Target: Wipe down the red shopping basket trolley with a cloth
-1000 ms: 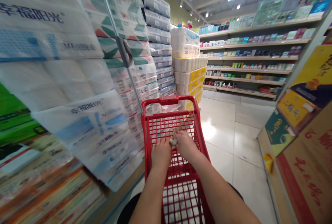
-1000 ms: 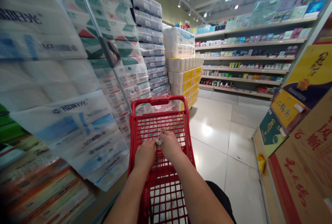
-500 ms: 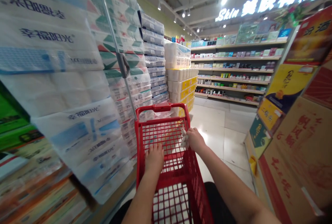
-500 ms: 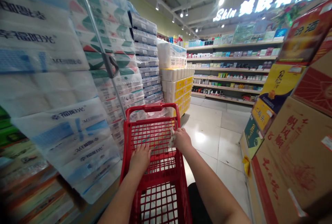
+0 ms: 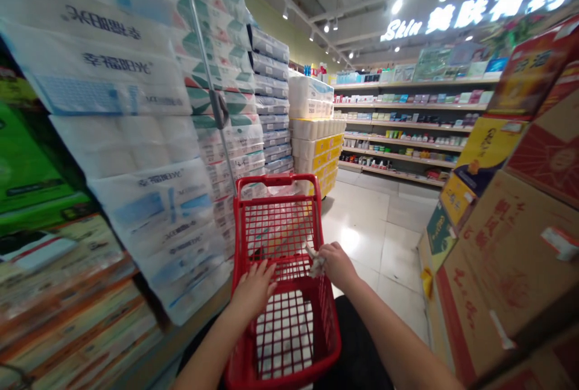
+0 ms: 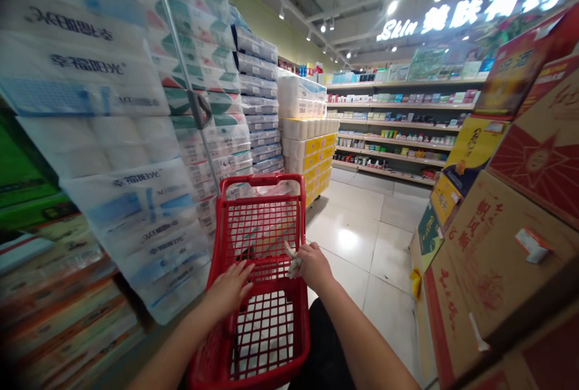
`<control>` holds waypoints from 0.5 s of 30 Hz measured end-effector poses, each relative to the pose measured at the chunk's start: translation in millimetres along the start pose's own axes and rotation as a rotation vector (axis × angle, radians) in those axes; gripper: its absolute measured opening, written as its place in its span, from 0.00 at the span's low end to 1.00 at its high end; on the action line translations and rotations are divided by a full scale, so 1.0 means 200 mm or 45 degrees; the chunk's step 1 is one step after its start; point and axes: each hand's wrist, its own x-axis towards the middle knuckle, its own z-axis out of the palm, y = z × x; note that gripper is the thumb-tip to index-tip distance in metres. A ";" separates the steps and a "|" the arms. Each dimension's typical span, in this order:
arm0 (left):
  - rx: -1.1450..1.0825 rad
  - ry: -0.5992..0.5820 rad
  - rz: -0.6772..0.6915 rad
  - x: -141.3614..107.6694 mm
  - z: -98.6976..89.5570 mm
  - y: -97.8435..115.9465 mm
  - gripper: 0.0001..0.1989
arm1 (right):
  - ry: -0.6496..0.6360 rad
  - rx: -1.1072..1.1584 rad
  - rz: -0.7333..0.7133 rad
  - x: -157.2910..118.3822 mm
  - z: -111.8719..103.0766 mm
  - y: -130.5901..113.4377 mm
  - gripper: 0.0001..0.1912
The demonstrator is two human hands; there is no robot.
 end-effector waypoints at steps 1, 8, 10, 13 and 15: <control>-0.045 -0.027 0.030 -0.08 0.01 0.03 0.26 | -0.002 -0.032 0.003 -0.01 0.01 0.00 0.06; -0.358 -0.112 0.276 -0.47 0.06 0.23 0.28 | 0.020 -0.152 0.062 -0.07 0.05 -0.03 0.04; -0.353 -0.091 0.291 -0.51 0.07 0.24 0.31 | 0.027 -0.162 0.066 -0.10 0.04 -0.05 0.05; -0.327 0.014 0.377 -0.53 0.06 0.23 0.30 | 0.043 -0.192 0.085 -0.15 0.03 -0.08 0.06; -0.309 0.050 0.422 -0.54 0.06 0.22 0.29 | 0.066 -0.202 0.103 -0.18 0.02 -0.11 0.07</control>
